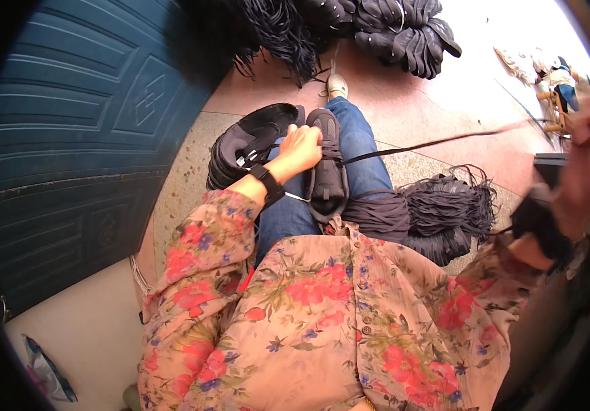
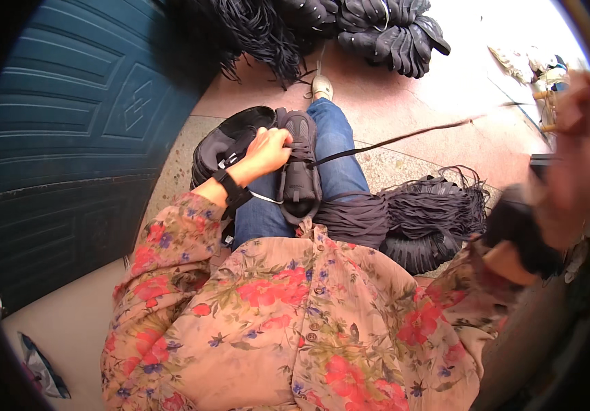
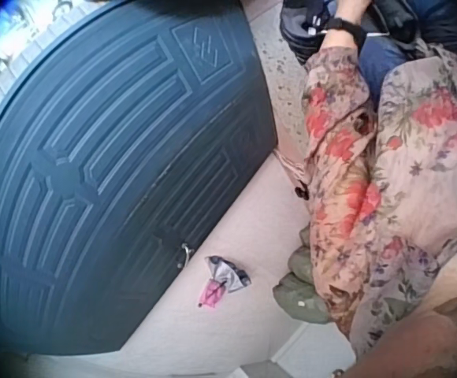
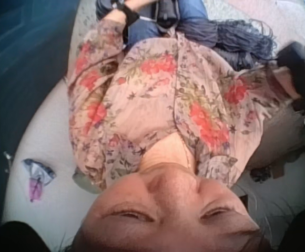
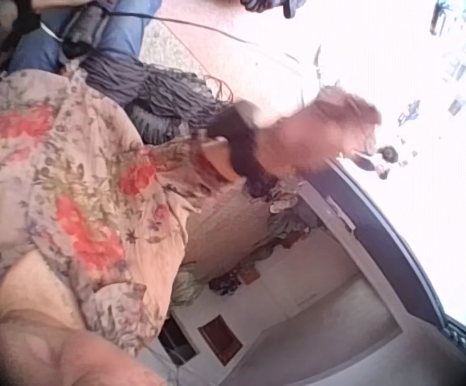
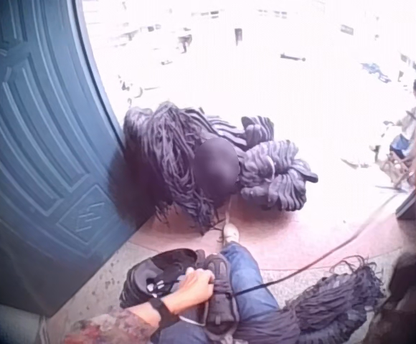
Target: The recorder is sitting on the floor lacing and tying black shoes.
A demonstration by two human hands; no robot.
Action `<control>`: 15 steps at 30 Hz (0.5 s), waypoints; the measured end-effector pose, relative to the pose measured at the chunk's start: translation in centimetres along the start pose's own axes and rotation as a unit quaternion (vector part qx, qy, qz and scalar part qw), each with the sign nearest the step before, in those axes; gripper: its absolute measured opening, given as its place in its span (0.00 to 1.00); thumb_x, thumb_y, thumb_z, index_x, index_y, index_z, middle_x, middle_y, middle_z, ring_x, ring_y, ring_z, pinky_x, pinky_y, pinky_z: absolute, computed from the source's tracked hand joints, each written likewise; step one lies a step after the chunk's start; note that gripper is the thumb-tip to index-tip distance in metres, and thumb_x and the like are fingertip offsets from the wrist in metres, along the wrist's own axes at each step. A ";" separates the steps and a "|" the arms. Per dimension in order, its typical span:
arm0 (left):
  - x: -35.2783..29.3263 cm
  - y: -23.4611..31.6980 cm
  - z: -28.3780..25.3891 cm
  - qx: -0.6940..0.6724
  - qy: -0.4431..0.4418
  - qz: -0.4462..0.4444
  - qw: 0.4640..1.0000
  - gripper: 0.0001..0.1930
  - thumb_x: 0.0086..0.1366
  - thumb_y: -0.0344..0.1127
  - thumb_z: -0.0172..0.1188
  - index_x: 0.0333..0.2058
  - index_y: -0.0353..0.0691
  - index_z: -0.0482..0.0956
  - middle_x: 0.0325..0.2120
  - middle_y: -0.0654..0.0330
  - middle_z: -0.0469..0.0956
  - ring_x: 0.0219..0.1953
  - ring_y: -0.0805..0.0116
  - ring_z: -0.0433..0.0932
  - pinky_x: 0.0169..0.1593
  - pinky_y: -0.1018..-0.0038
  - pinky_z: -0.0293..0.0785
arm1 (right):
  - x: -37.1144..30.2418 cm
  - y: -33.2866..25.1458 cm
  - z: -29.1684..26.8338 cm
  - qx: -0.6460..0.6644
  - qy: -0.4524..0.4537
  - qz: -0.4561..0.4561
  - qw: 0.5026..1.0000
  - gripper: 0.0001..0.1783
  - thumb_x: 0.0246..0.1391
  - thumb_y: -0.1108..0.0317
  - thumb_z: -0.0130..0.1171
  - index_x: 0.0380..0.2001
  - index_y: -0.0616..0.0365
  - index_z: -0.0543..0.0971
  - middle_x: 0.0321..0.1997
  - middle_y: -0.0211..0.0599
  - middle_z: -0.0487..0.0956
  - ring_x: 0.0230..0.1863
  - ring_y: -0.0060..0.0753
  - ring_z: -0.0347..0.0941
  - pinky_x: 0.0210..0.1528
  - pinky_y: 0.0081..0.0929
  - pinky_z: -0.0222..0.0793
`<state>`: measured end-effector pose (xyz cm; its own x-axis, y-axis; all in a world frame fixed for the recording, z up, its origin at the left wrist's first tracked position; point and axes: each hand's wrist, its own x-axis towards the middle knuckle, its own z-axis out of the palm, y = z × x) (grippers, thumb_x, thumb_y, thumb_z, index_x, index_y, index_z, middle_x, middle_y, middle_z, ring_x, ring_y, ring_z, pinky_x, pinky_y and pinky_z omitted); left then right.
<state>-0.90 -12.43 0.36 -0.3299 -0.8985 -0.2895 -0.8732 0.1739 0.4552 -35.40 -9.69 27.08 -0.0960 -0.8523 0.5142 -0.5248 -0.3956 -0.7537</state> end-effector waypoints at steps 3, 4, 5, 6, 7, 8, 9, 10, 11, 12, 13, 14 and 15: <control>-2.8 -3.1 0.2 0.002 -0.014 -0.004 1.000 0.15 0.46 0.22 0.49 0.35 0.41 0.75 0.38 0.56 0.75 0.44 0.54 0.66 0.44 0.63 0.66 | -4.8 4.1 10.7 0.385 -0.091 0.336 0.854 0.07 0.58 0.64 0.45 0.35 0.53 0.69 0.18 0.17 0.60 0.16 0.10 0.52 0.16 0.10 0.48; -2.8 -3.1 0.4 0.002 -0.016 0.002 1.000 0.15 0.46 0.22 0.49 0.35 0.41 0.75 0.38 0.56 0.75 0.44 0.54 0.66 0.44 0.63 0.66 | -7.3 5.4 13.7 0.248 -0.126 0.417 0.865 0.10 0.56 0.62 0.47 0.39 0.52 0.71 0.18 0.14 0.58 0.16 0.07 0.49 0.15 0.09 0.45; -2.7 -3.2 0.8 0.019 0.015 0.044 0.999 0.14 0.47 0.23 0.51 0.35 0.42 0.75 0.38 0.57 0.74 0.44 0.55 0.66 0.43 0.64 0.67 | -9.2 5.9 16.6 0.222 -0.205 0.409 0.861 0.11 0.54 0.59 0.50 0.38 0.52 0.73 0.18 0.13 0.60 0.14 0.07 0.50 0.14 0.11 0.45; -2.5 -3.2 1.0 0.036 0.045 0.086 0.995 0.14 0.48 0.24 0.53 0.35 0.43 0.75 0.37 0.58 0.74 0.43 0.57 0.66 0.42 0.64 0.67 | -10.6 6.2 19.0 0.199 -0.258 0.412 0.851 0.11 0.52 0.63 0.52 0.34 0.57 0.75 0.20 0.19 0.66 0.18 0.11 0.57 0.18 0.13 0.53; -2.3 -2.6 0.8 0.037 0.042 0.092 0.994 0.14 0.48 0.24 0.53 0.35 0.43 0.75 0.37 0.58 0.74 0.43 0.57 0.66 0.42 0.64 0.67 | -12.0 7.0 20.8 0.176 -0.308 0.416 0.837 0.10 0.49 0.66 0.54 0.31 0.62 0.76 0.22 0.24 0.71 0.21 0.15 0.63 0.23 0.15 0.60; -2.3 -1.7 0.5 0.046 0.089 0.117 0.988 0.13 0.48 0.27 0.55 0.35 0.44 0.76 0.36 0.60 0.73 0.42 0.58 0.66 0.41 0.66 0.67 | -14.0 8.7 22.3 0.166 -0.329 0.378 0.849 0.13 0.47 0.68 0.54 0.35 0.65 0.75 0.24 0.28 0.73 0.26 0.17 0.65 0.31 0.16 0.63; -2.2 -0.9 0.4 0.054 0.135 0.143 0.979 0.13 0.48 0.30 0.58 0.35 0.46 0.76 0.34 0.61 0.72 0.40 0.59 0.66 0.41 0.67 0.68 | -16.1 10.9 23.7 0.091 -0.341 0.353 0.867 0.16 0.43 0.70 0.54 0.37 0.65 0.75 0.26 0.35 0.76 0.29 0.21 0.69 0.33 0.20 0.65; -2.2 -0.5 0.5 0.053 0.134 0.141 0.979 0.13 0.48 0.30 0.58 0.35 0.46 0.76 0.34 0.61 0.72 0.40 0.59 0.66 0.41 0.67 0.68 | -16.9 11.2 24.1 0.030 -0.357 0.302 0.883 0.19 0.40 0.71 0.53 0.39 0.66 0.74 0.29 0.46 0.77 0.33 0.33 0.75 0.38 0.27 0.68; -2.1 0.1 0.7 0.056 0.115 0.181 0.975 0.13 0.47 0.32 0.60 0.35 0.48 0.77 0.33 0.63 0.70 0.39 0.60 0.66 0.40 0.68 0.68 | -17.6 11.4 24.4 -0.026 -0.367 0.245 0.897 0.18 0.40 0.69 0.53 0.38 0.65 0.75 0.30 0.49 0.77 0.36 0.39 0.74 0.40 0.31 0.68; -1.9 0.6 1.0 0.057 0.097 0.223 0.968 0.14 0.47 0.34 0.61 0.35 0.49 0.77 0.31 0.64 0.69 0.38 0.60 0.65 0.40 0.69 0.68 | -18.1 11.6 24.4 -0.083 -0.373 0.188 0.905 0.17 0.39 0.68 0.53 0.36 0.63 0.76 0.32 0.52 0.76 0.38 0.45 0.74 0.42 0.34 0.68; -1.5 1.2 1.3 0.065 0.077 0.235 0.967 0.12 0.47 0.35 0.62 0.33 0.51 0.78 0.30 0.65 0.69 0.37 0.61 0.65 0.39 0.69 0.68 | -18.3 12.0 24.0 -0.086 -0.372 0.190 0.905 0.17 0.39 0.68 0.53 0.36 0.63 0.76 0.32 0.52 0.76 0.38 0.45 0.74 0.42 0.34 0.68; -1.3 1.0 1.5 0.064 0.077 0.236 0.967 0.12 0.47 0.35 0.62 0.33 0.51 0.78 0.30 0.65 0.69 0.37 0.61 0.65 0.39 0.69 0.68 | -17.6 11.0 23.4 -0.125 -0.424 0.223 0.869 0.16 0.39 0.67 0.53 0.34 0.62 0.77 0.31 0.51 0.76 0.38 0.47 0.73 0.42 0.36 0.68; -0.8 0.7 1.7 0.072 0.053 0.252 0.963 0.10 0.47 0.35 0.61 0.32 0.51 0.79 0.30 0.65 0.68 0.37 0.61 0.65 0.38 0.70 0.67 | -17.3 10.4 22.9 -0.163 -0.472 0.256 0.827 0.15 0.40 0.65 0.54 0.32 0.61 0.78 0.31 0.50 0.77 0.37 0.49 0.73 0.42 0.37 0.68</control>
<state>-1.87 -10.94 -0.52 -0.6934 -0.7199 0.0295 -0.6548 0.6467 0.3911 -19.79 -6.91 0.97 0.2467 -0.8275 -0.5044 -0.8346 0.0831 -0.5445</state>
